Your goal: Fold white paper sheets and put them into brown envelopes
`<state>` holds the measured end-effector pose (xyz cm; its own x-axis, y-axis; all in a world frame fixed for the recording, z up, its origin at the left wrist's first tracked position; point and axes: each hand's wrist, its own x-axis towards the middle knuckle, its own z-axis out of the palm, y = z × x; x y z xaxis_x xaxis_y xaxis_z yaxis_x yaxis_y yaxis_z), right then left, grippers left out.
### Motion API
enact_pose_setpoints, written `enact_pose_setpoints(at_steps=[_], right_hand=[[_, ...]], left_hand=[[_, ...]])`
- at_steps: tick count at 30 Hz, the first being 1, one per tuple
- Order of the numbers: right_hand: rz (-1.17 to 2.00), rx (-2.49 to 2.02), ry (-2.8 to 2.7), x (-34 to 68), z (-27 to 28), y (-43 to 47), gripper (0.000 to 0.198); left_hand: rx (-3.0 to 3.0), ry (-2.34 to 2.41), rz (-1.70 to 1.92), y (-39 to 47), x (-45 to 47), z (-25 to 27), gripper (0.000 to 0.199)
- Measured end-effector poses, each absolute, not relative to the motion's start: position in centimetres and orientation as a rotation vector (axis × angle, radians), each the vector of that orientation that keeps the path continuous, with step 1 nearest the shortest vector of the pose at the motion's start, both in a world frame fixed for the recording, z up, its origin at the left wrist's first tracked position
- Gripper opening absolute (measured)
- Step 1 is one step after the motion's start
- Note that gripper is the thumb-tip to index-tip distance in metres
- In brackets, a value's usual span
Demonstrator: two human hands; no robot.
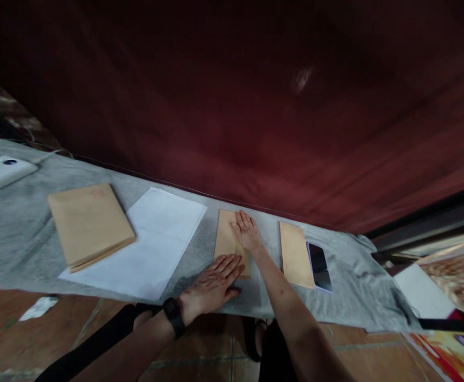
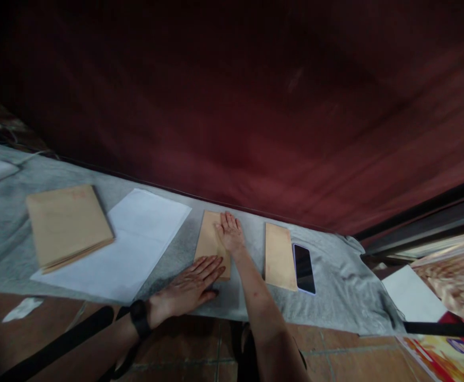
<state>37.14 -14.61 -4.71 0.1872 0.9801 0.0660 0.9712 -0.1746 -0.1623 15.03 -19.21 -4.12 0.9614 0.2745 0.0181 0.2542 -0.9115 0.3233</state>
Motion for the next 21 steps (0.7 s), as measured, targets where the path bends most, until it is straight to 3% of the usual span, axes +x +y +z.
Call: enact_pose_setpoints(at_steps=[6,12,21], right_hand=[[0.082,-2.228,-1.998,36.1,-4.9,-16.7,0.060],[0.279,-2.045,-2.231,35.5,-4.7,-19.8,0.057],[0.269,-2.015,-2.291,33.7,-4.3,-14.5,0.056]], left_hand=[[2.786,0.391,0.141,-19.2,15.1,-4.6,0.066],[2.804,0.388,0.148,-19.4,15.2,-4.6,0.067],[2.803,0.399,0.204,-19.5,15.2,-4.7,0.063]])
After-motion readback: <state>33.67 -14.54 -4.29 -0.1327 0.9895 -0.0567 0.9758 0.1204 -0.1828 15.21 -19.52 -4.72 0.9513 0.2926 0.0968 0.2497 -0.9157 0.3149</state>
